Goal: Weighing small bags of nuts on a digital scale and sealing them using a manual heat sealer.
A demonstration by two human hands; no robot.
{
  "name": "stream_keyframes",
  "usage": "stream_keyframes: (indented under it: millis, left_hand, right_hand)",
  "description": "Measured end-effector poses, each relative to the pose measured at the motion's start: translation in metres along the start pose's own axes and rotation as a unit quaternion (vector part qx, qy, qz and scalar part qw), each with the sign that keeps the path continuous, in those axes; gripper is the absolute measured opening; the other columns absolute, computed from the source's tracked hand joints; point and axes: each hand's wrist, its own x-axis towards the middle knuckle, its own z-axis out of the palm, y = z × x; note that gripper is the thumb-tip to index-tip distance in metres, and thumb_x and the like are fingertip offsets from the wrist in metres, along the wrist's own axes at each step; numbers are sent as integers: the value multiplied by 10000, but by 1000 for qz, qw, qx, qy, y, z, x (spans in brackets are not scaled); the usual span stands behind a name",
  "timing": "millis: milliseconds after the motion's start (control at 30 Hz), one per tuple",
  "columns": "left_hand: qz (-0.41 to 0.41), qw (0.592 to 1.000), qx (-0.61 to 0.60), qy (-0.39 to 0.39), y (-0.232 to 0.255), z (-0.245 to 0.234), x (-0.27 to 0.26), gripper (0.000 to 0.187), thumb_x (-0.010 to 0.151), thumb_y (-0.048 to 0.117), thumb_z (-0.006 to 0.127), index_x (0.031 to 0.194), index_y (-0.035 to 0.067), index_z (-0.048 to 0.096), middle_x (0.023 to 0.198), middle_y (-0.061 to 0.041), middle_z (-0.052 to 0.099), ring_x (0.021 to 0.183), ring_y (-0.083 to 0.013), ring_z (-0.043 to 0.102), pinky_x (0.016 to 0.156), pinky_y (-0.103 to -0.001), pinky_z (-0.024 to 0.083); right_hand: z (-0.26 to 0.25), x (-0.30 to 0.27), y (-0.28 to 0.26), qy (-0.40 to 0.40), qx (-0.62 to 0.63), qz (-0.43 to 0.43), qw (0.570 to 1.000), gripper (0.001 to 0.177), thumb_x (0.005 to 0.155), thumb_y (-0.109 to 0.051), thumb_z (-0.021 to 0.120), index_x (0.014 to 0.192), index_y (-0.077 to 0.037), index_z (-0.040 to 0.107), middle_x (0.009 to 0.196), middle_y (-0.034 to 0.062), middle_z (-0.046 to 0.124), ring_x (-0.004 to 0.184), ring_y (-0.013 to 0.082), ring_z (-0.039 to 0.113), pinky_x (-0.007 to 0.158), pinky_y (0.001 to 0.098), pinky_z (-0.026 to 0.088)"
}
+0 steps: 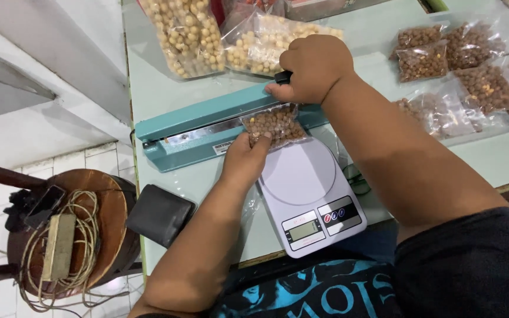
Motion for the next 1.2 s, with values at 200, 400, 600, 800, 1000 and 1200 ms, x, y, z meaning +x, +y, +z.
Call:
stream_keyframes:
  millis: [200, 400, 600, 800, 1000, 1200]
  left_hand:
    - [-12, 1000, 8, -4, 1, 0, 1, 446, 888, 489, 538, 1132, 142, 676, 1087, -22, 725, 984, -211, 674, 836, -334, 484]
    - [10, 999, 27, -14, -1, -3, 3, 480, 867, 516, 532, 1109, 133, 689, 1129, -61, 745, 1052, -266, 692, 878, -362, 499]
    - [12, 999, 28, -26, 1, -5, 1, 500, 854, 481, 501, 1164, 130, 675, 1148, -74, 733, 1058, -273, 683, 873, -372, 497]
    - [7, 999, 28, -34, 5, -8, -3, 515, 876, 505, 503, 1192, 133, 665, 1171, -59, 733, 1075, -269, 680, 872, -371, 494]
    - [-11, 999, 1, -36, 7, -8, -5, 541, 861, 509, 530, 1238, 144, 661, 1227, -55, 726, 1126, -261, 676, 924, -355, 493]
    - [-29, 999, 6, -44, 15, -13, -13, 523, 875, 510, 522, 1217, 137, 652, 1209, -55, 713, 1106, -254, 669, 908, -351, 486]
  right_hand:
    - [14, -10, -7, 187, -10, 26, 982, 572, 956, -688, 586, 673, -211, 731, 627, -10, 598, 595, 238, 579, 445, 371, 403]
    - [18, -21, -20, 398, 11, 17, 917, 506, 957, -476, 671, 561, -180, 562, 578, 9, 447, 519, 220, 430, 499, 365, 246]
    - [21, -27, -25, 395, -20, 47, 917, 511, 1044, -528, 561, 630, -229, 572, 664, -32, 489, 625, 225, 469, 589, 385, 234]
    - [11, -28, -23, 355, -36, 67, 932, 449, 932, -551, 650, 650, -218, 546, 700, -41, 501, 658, 232, 489, 622, 396, 240]
    - [-66, -26, -26, 478, -61, -23, 876, 524, 1123, -571, 441, 878, -172, 676, 919, 17, 573, 885, 254, 491, 866, 405, 304]
    - [-39, -28, -24, 467, 66, 68, 879, 532, 1027, -517, 507, 1234, -60, 683, 1410, 154, 498, 1423, 325, 276, 1089, 602, 288]
